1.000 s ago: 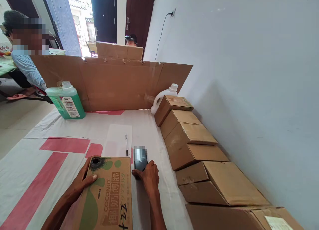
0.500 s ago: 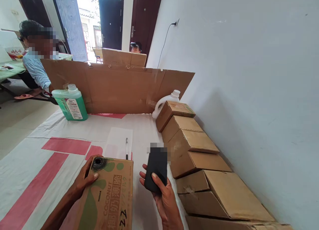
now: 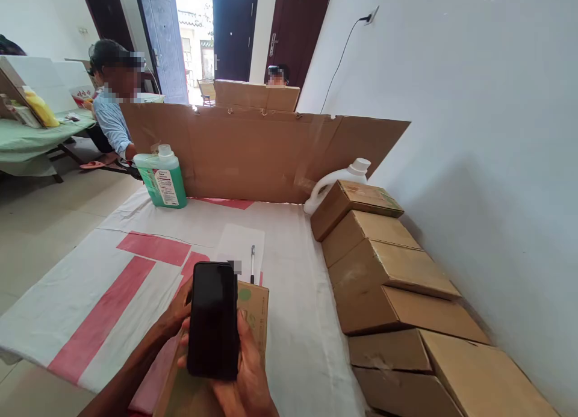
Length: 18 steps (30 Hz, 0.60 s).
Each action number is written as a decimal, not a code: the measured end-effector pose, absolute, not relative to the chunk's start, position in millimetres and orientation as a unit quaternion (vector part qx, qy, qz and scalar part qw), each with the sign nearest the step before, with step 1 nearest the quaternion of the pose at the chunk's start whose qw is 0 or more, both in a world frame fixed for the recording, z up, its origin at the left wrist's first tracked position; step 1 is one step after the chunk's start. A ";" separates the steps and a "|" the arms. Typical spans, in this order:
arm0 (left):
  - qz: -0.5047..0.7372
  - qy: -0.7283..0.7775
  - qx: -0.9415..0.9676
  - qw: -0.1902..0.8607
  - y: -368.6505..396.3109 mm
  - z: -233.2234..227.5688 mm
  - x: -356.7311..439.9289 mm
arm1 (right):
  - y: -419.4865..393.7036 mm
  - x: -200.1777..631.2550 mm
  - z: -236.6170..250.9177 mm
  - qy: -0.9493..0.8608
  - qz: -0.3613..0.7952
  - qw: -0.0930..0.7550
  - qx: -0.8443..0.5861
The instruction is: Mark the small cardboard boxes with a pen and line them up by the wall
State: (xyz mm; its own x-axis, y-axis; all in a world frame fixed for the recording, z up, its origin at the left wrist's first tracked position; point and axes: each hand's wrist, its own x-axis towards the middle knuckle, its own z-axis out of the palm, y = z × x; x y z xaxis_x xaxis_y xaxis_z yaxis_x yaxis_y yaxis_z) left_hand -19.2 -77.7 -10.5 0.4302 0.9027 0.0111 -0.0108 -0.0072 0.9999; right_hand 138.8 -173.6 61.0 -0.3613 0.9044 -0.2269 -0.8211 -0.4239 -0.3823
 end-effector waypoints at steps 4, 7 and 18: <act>0.382 0.381 0.604 0.587 -78.2 -15.0 -18.1 | -173.9 134.2 62.3 -0.106 0.828 0.511 -0.207; 0.388 0.374 0.604 0.587 -78.3 -17.7 -16.8 | -174.2 132.9 64.8 -0.103 0.827 0.515 -0.201; 0.387 0.356 0.595 0.608 -80.1 -17.8 -18.3 | -178.5 134.1 66.9 -0.079 0.836 0.508 -0.192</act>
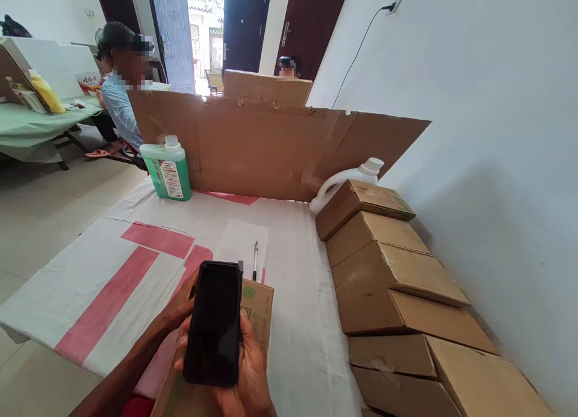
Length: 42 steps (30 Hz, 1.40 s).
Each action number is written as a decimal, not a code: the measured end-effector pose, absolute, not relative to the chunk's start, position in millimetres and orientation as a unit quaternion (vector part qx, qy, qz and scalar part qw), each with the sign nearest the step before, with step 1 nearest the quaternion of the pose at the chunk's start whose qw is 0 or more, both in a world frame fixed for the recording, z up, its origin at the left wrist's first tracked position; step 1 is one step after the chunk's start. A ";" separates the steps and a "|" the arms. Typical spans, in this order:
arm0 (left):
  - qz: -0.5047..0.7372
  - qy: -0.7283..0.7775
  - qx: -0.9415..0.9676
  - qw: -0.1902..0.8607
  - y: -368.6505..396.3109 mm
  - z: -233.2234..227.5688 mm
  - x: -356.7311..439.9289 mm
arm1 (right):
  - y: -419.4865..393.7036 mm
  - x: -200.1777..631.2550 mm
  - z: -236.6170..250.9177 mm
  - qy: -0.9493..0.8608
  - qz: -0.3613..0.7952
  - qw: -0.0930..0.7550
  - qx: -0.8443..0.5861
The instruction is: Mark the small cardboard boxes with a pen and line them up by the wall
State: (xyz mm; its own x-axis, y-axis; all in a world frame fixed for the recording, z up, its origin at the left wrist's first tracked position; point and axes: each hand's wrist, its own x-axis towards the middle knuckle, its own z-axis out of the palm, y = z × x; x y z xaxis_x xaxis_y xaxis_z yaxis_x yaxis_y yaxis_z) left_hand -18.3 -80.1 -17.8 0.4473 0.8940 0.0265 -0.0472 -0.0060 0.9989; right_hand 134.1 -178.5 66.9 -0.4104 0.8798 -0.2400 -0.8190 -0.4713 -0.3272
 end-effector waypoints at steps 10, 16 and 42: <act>0.390 0.369 0.592 0.601 -81.9 -14.9 -19.0 | -178.4 134.9 73.2 -0.087 0.826 0.512 -0.221; 0.385 0.378 0.595 0.596 -81.5 -20.3 -19.7 | -180.4 134.0 67.1 -0.065 0.839 0.503 -0.199; 0.384 0.358 0.556 0.644 -88.0 -2.1 -23.7 | -179.5 168.1 87.4 -0.058 0.777 0.583 -0.231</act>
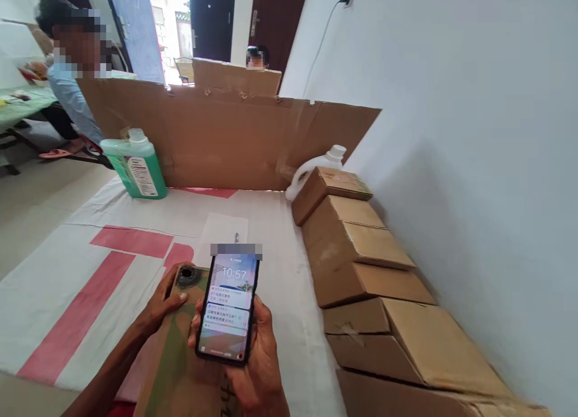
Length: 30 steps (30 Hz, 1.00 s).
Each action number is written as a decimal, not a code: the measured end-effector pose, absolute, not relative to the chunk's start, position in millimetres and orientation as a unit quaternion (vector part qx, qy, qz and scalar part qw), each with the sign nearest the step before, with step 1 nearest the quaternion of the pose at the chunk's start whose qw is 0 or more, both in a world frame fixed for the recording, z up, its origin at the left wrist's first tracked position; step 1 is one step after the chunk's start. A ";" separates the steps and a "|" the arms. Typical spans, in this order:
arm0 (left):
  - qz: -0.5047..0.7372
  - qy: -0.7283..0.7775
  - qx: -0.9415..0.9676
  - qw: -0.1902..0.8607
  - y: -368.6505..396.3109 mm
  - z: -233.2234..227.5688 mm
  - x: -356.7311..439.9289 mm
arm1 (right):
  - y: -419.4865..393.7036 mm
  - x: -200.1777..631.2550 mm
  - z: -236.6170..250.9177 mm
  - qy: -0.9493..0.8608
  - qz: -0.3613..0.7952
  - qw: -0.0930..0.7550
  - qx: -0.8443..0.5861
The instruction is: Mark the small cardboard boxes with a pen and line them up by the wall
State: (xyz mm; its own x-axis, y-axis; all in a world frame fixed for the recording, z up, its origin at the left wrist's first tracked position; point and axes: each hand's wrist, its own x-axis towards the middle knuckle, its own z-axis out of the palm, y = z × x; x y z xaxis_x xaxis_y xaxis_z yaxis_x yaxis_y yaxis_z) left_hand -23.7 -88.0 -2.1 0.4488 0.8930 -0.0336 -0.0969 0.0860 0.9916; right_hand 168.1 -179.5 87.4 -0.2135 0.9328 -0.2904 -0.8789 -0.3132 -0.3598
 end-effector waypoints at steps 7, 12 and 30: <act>0.399 0.384 0.586 0.592 -85.8 -7.1 -24.0 | -177.6 136.6 78.8 -0.070 0.829 0.506 -0.228; 0.412 0.378 0.549 0.622 -90.1 -2.5 -28.2 | -175.0 170.9 80.0 -0.090 0.775 0.567 -0.266; 0.423 0.467 0.526 0.571 -95.1 -20.0 -39.1 | -147.9 290.2 -79.1 -0.265 0.333 0.437 -0.792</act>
